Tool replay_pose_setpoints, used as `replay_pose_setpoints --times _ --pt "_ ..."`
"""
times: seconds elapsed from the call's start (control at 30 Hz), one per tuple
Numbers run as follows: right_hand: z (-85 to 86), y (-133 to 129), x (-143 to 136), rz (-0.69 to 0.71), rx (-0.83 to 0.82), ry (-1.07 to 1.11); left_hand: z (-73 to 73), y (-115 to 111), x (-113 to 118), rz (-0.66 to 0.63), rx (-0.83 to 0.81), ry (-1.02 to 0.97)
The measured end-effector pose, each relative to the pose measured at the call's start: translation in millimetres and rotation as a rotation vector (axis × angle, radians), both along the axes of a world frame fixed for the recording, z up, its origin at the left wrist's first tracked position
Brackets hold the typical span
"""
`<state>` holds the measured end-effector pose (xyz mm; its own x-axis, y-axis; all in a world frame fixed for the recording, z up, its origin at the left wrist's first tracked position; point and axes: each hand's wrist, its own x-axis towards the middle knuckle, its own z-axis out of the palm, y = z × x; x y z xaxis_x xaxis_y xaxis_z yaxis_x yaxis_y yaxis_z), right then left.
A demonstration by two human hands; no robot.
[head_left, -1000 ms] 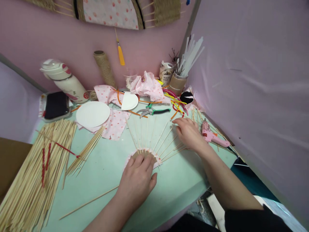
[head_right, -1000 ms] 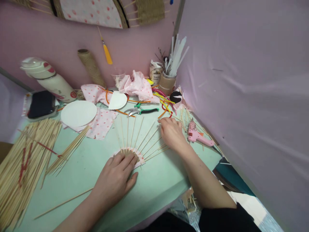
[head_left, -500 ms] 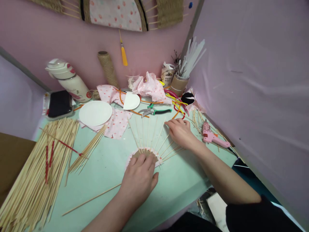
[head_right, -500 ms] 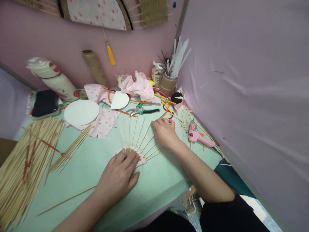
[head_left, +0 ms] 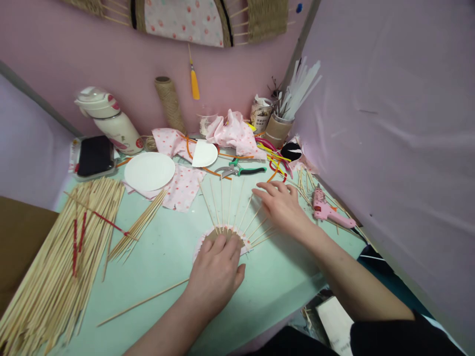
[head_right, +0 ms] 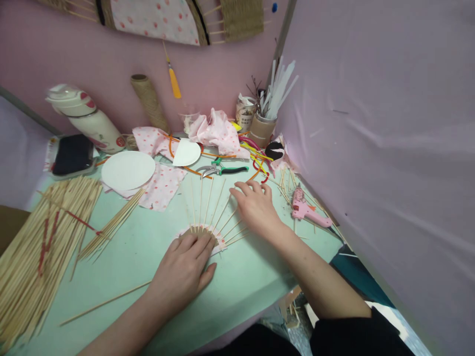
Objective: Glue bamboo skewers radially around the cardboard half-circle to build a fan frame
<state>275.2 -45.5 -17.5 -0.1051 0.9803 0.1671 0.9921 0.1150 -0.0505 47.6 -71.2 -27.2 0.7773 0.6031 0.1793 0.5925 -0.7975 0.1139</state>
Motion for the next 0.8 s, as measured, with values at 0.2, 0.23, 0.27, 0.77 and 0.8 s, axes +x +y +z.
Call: replay_pose_setpoints --times 0.2,0.23,0.27,0.77,0.8 --pt "-5.5 -4 -6 0.068 -0.039 -0.005 0.3 0 0 0.004 -0.006 0.031" --pt "-5.4 -4 -4 0.066 -0.029 0.004 0.0 0 0 0.004 -0.007 0.028" --pt "-5.0 -5 0 0.055 -0.011 0.016 -0.4 0 0 0.003 -0.007 0.022" --pt "-17.7 4 50 -0.242 -0.061 0.216 1.4 -1 0 -0.006 0.013 0.003" --pt "-17.9 5 49 -0.24 -0.061 0.218 1.3 -1 0 -0.007 0.015 0.005"
